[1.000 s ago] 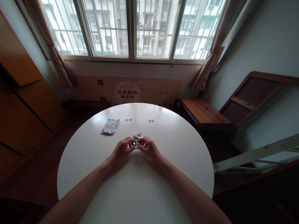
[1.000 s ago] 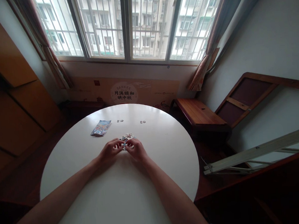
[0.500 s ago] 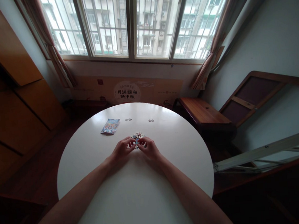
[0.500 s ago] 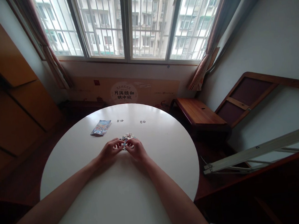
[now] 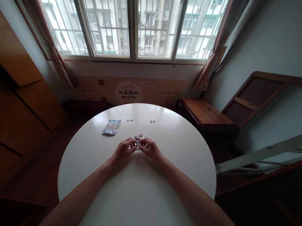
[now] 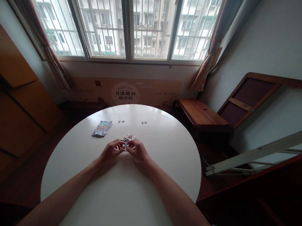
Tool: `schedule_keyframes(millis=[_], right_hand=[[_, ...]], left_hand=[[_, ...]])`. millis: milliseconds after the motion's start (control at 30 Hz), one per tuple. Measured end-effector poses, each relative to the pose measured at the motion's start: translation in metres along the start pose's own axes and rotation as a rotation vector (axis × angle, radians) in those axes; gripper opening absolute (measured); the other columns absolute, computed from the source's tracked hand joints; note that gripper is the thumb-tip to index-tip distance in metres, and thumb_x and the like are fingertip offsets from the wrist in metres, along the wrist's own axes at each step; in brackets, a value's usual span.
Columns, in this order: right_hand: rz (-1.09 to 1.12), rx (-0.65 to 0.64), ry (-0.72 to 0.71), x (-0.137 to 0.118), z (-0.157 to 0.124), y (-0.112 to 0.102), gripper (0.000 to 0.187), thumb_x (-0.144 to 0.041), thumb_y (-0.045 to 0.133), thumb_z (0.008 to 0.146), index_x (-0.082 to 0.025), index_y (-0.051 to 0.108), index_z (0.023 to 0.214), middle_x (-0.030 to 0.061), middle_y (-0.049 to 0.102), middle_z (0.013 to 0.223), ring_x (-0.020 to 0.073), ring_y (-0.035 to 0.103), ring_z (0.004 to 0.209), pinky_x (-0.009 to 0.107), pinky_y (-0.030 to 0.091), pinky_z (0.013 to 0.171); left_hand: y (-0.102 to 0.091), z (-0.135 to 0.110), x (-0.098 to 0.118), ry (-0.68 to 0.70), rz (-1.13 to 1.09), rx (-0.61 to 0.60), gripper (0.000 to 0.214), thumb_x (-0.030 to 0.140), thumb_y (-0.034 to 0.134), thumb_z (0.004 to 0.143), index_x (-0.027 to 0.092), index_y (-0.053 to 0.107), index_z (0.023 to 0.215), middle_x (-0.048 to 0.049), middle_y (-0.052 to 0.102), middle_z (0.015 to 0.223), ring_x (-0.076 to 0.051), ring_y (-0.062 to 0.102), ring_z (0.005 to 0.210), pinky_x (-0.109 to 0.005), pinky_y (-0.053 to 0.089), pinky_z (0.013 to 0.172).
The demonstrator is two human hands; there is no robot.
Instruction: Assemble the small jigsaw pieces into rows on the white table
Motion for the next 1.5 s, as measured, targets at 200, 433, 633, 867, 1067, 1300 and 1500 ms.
schedule_keyframes(millis=[200,433,633,867,1067,1300,1500], right_hand=[[0.003,-0.004,0.006,0.0,0.0,0.0,0.005,-0.023,0.059,0.079,-0.019,0.063,0.081,0.0008,0.06,0.073,0.0136,0.055,0.069,0.026,0.044,0.066],[-0.01,-0.011,0.03,0.001,0.0,0.0,0.006,-0.023,0.059,0.079,-0.019,0.063,0.081,0.0015,0.062,0.074,0.0144,0.055,0.069,0.027,0.045,0.067],[-0.01,-0.005,0.011,-0.002,0.0,0.0,0.005,-0.022,0.059,0.079,-0.019,0.063,0.081,0.0014,0.062,0.074,0.0143,0.055,0.07,0.026,0.045,0.067],[0.003,-0.005,0.022,0.0,0.0,-0.001,0.009,-0.023,0.06,0.08,-0.019,0.064,0.087,0.0019,0.063,0.077,0.0143,0.057,0.07,0.027,0.046,0.07],[0.003,-0.01,0.014,-0.002,0.001,-0.002,0.009,-0.023,0.06,0.08,-0.019,0.065,0.087,0.0027,0.064,0.078,0.0151,0.058,0.071,0.028,0.046,0.07],[-0.197,0.115,0.094,0.025,0.01,-0.048,0.014,-0.022,0.059,0.08,-0.018,0.067,0.09,0.0047,0.065,0.079,0.017,0.058,0.072,0.032,0.045,0.073],[-0.376,0.17,0.298,0.066,0.005,-0.072,0.017,-0.022,0.057,0.078,-0.02,0.069,0.09,0.0045,0.067,0.083,0.0182,0.058,0.076,0.033,0.044,0.076]], left_hand=[[0.0,0.0,0.002,-0.004,-0.002,-0.002,0.017,0.025,0.054,0.084,0.017,0.066,0.093,-0.0023,0.06,0.078,-0.011,0.056,0.065,-0.022,0.047,0.062],[-0.001,0.0,0.002,0.001,-0.006,0.001,0.017,0.026,0.054,0.084,0.017,0.066,0.093,-0.0026,0.06,0.078,-0.011,0.056,0.065,-0.022,0.047,0.061],[-0.001,0.0,0.002,0.008,-0.001,0.006,0.016,0.026,0.055,0.084,0.017,0.066,0.092,-0.0023,0.059,0.078,-0.011,0.056,0.065,-0.022,0.047,0.061],[-0.003,0.0,0.001,0.008,-0.005,0.015,0.016,0.024,0.055,0.084,0.017,0.065,0.093,-0.0022,0.059,0.079,-0.011,0.056,0.066,-0.022,0.047,0.063],[-0.002,0.0,0.0,0.006,-0.011,0.014,0.017,0.023,0.055,0.084,0.018,0.064,0.096,-0.0023,0.06,0.079,-0.011,0.056,0.066,-0.023,0.047,0.064],[0.0,0.0,-0.002,-0.003,-0.027,0.037,0.024,0.022,0.053,0.083,0.019,0.062,0.105,-0.0017,0.062,0.079,-0.01,0.056,0.065,-0.022,0.047,0.064],[-0.001,0.001,0.001,0.011,-0.026,0.011,0.021,0.02,0.052,0.083,0.018,0.064,0.101,-0.0018,0.061,0.08,-0.01,0.057,0.065,-0.021,0.047,0.063]])
Point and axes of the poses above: each hand's wrist, its own z-axis towards the middle knuckle, its own y-axis out of the palm, x = y × z, the point moved 7 cm from there along z, towards the middle knuckle
